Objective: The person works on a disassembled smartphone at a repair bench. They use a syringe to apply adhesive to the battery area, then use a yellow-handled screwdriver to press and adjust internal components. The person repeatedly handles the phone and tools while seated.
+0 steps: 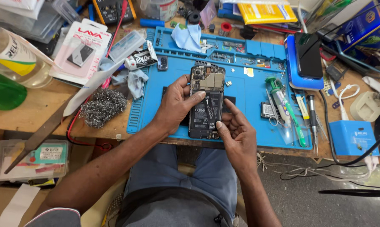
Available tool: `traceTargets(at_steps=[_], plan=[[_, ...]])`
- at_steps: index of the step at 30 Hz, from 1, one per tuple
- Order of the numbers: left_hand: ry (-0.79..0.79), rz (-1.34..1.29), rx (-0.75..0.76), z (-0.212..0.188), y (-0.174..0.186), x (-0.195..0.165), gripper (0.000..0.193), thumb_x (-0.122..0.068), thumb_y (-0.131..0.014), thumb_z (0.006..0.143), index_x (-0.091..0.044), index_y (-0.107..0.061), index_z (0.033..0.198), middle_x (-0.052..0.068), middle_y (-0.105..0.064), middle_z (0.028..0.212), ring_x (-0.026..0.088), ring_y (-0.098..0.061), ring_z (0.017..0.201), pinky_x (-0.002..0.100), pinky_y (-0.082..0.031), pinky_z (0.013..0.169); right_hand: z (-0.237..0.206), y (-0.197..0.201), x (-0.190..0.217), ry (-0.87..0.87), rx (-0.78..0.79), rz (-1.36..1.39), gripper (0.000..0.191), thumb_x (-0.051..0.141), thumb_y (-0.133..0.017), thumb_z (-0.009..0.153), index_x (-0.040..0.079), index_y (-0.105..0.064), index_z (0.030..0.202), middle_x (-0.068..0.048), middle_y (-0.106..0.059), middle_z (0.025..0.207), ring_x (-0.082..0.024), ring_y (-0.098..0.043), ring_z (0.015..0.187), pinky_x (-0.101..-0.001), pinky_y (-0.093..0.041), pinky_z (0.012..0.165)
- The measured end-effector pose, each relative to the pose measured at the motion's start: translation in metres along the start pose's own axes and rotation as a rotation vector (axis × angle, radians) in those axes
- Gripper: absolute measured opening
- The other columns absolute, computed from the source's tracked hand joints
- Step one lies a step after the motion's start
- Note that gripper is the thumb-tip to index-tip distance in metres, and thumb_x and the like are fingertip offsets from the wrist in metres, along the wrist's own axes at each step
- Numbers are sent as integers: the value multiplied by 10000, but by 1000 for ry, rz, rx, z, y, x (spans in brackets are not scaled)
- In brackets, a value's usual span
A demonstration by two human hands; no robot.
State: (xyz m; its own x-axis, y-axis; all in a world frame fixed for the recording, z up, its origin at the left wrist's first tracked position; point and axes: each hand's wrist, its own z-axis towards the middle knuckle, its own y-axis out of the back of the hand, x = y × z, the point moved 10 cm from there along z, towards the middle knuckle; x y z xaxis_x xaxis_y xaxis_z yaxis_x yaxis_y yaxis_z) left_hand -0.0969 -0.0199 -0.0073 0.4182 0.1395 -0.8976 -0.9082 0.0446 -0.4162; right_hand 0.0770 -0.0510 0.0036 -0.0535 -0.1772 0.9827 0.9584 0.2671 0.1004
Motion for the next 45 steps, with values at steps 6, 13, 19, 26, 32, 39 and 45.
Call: traceTargets(at_steps=[6, 13, 19, 26, 32, 39, 45], plan=[[-17, 15, 2, -1, 1, -2, 363, -33, -663, 991, 31, -553, 1330, 110, -746, 1132, 89, -705, 957, 269, -623, 831, 1, -6, 1, -12, 65, 20, 722, -93, -656, 910, -54, -360, 1567, -144, -702, 1199, -150, -696, 1086, -289, -583, 942], [-44, 95, 62, -8, -6, -13, 477, 5, -688, 946, 17, -495, 1382, 115, -732, 1171, 104, -721, 1011, 274, -641, 868, 1, -5, 0, -31, 63, 28, 675, -77, -642, 945, -64, -386, 1568, -153, -710, 1209, -163, -698, 1113, -303, -583, 967], [-29, 111, 48, -8, -4, -12, 467, -5, -694, 960, 21, -490, 1380, 131, -742, 1166, 112, -728, 1008, 273, -644, 854, 0, -4, -1, -55, 125, 39, 694, -90, -585, 939, -53, -343, 1588, -146, -700, 1234, -155, -691, 1131, -296, -576, 970], [-45, 118, 37, -8, -6, -16, 468, -16, -688, 960, 20, -489, 1382, 116, -736, 1172, 97, -714, 1012, 260, -628, 846, 0, -9, 1, -35, 124, 16, 786, -100, -652, 890, -21, -331, 1603, -119, -681, 1195, -146, -681, 1084, -294, -570, 952], [-36, 128, 42, -9, -4, -13, 470, 9, -649, 958, 23, -494, 1401, 111, -727, 1173, 95, -709, 1016, 257, -620, 873, -1, -10, -1, -36, 119, 14, 799, -94, -661, 883, -15, -322, 1602, -109, -681, 1187, -148, -684, 1086, -297, -577, 941], [-32, 79, 51, -9, -2, -8, 494, 50, -633, 936, 28, -486, 1408, 107, -717, 1169, 91, -705, 997, 268, -623, 860, -2, -10, 5, -5, 204, 47, 846, -140, -610, 855, -24, -259, 1616, -157, -644, 1315, -193, -651, 1197, -326, -536, 1042], [-6, 87, 32, -9, -2, -7, 501, 63, -629, 934, 27, -474, 1408, 118, -716, 1174, 101, -714, 1006, 269, -631, 864, 0, -1, 2, -63, 166, 58, 706, -135, -515, 916, -51, -321, 1590, -219, -666, 1335, -233, -668, 1233, -339, -566, 1021]])
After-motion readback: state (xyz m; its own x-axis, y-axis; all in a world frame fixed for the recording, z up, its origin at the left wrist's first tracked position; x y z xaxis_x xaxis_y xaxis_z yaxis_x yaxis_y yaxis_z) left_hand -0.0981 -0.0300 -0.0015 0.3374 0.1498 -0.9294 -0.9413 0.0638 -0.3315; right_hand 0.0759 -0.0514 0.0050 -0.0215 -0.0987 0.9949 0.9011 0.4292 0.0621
